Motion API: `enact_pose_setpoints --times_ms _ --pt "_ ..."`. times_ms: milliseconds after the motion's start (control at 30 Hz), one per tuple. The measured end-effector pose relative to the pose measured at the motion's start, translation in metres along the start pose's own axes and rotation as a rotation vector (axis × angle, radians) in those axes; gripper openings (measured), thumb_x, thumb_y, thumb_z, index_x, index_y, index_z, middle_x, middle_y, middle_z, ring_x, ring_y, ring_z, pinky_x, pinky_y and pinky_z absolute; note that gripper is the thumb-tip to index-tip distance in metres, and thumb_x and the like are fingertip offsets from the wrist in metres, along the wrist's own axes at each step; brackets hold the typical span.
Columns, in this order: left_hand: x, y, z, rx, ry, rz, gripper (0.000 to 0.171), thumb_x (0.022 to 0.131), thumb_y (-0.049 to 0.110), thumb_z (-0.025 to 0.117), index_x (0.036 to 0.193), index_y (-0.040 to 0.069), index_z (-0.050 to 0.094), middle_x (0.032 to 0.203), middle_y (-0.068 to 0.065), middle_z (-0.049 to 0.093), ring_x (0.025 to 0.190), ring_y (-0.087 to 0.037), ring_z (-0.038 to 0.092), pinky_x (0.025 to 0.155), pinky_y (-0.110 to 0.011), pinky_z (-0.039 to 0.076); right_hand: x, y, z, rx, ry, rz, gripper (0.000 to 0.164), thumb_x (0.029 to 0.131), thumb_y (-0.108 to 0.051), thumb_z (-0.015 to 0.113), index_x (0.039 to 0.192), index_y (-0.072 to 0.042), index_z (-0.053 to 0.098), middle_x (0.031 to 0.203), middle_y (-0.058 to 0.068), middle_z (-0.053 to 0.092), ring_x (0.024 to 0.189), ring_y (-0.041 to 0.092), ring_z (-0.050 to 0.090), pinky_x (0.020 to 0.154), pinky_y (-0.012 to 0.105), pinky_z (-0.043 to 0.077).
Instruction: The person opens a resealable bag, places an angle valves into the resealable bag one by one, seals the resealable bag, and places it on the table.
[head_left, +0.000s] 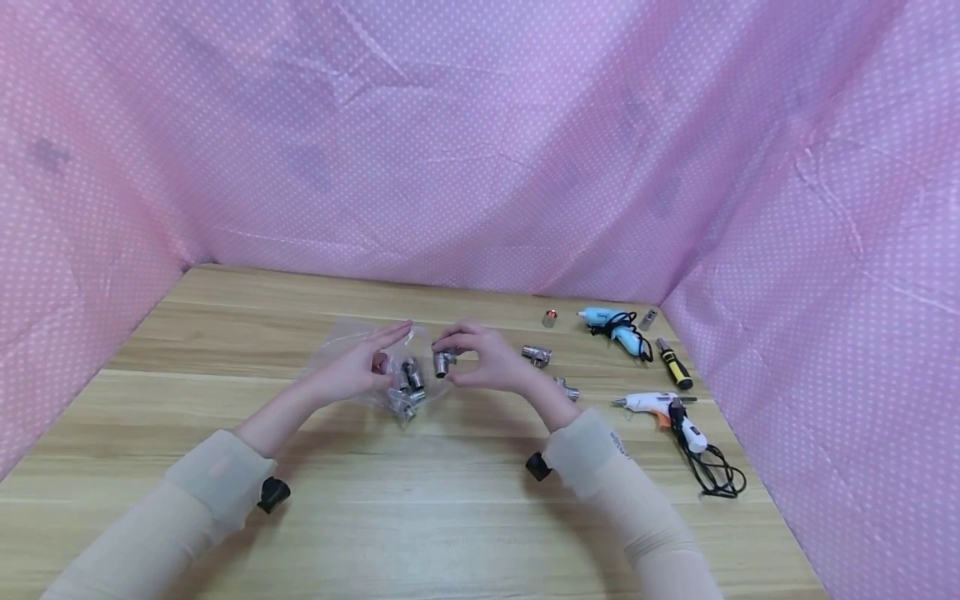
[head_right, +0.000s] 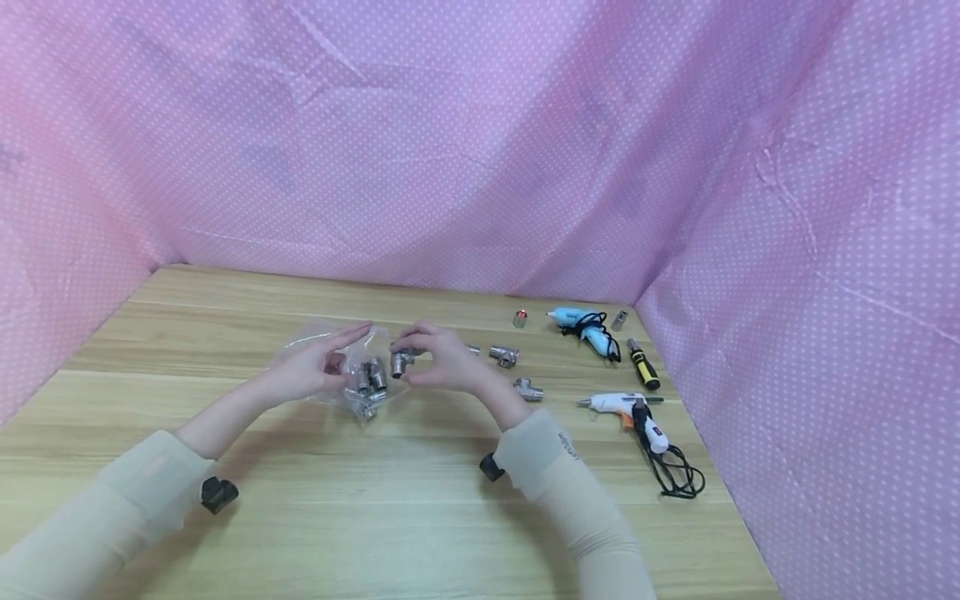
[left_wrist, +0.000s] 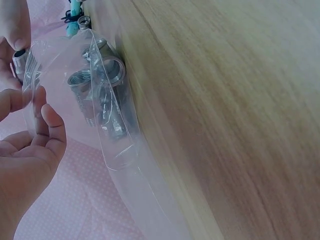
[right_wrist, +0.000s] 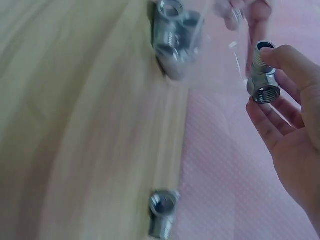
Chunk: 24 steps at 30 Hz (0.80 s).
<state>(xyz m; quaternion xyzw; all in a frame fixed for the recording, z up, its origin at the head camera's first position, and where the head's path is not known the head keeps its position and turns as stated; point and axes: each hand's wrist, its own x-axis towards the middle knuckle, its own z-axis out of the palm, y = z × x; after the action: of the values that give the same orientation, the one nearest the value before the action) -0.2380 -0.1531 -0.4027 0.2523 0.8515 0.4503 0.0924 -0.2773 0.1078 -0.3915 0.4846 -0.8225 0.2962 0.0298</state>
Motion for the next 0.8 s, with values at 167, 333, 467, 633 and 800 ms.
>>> enact_pose_setpoints --times_ms 167,333,467,633,800 --pt "0.0 0.0 0.001 -0.026 -0.006 0.0 0.086 0.079 0.0 0.066 0.151 0.013 0.021 0.152 -0.01 0.023 0.067 -0.013 0.048 0.054 -0.023 0.046 0.009 -0.006 0.019 -0.025 0.014 0.023 0.046 0.073 -0.014 0.076 0.117 -0.01 0.065 0.123 0.009 0.058 0.112 0.02 0.056 0.099 0.029 0.044" --pt "-0.001 0.002 0.002 -0.033 -0.003 0.02 0.086 0.077 -0.002 0.065 0.151 0.009 0.021 0.154 -0.013 0.021 0.064 -0.011 0.048 0.052 -0.023 0.046 0.018 -0.009 0.038 -0.112 0.08 0.089 0.042 0.073 -0.02 0.078 0.113 -0.014 0.067 0.123 0.005 0.06 0.117 0.019 0.052 0.104 0.035 0.039" --pt "-0.001 0.004 0.003 -0.039 -0.009 0.032 0.087 0.076 -0.002 0.065 0.151 0.007 0.021 0.154 -0.017 0.019 0.063 -0.012 0.048 0.052 -0.023 0.047 0.023 -0.007 0.05 -0.277 0.104 0.178 0.042 0.073 -0.031 0.078 0.112 -0.022 0.067 0.124 -0.003 0.06 0.116 0.016 0.049 0.1 0.039 0.038" --pt "-0.001 0.004 0.004 -0.031 -0.008 0.025 0.089 0.076 -0.002 0.066 0.151 0.009 0.02 0.156 -0.016 0.017 0.062 -0.012 0.048 0.052 -0.024 0.047 0.027 -0.006 0.058 -0.372 0.096 0.233 0.044 0.075 -0.037 0.076 0.116 -0.026 0.064 0.128 -0.006 0.058 0.117 0.015 0.047 0.097 0.035 0.038" --pt "-0.001 0.003 0.003 -0.038 -0.002 0.018 0.089 0.077 -0.002 0.066 0.151 0.01 0.019 0.156 -0.014 0.015 0.062 -0.012 0.048 0.052 -0.024 0.047 0.027 -0.007 0.057 -0.356 0.112 0.226 0.049 0.076 -0.037 0.076 0.12 -0.021 0.062 0.131 -0.004 0.056 0.12 0.015 0.046 0.099 0.035 0.038"
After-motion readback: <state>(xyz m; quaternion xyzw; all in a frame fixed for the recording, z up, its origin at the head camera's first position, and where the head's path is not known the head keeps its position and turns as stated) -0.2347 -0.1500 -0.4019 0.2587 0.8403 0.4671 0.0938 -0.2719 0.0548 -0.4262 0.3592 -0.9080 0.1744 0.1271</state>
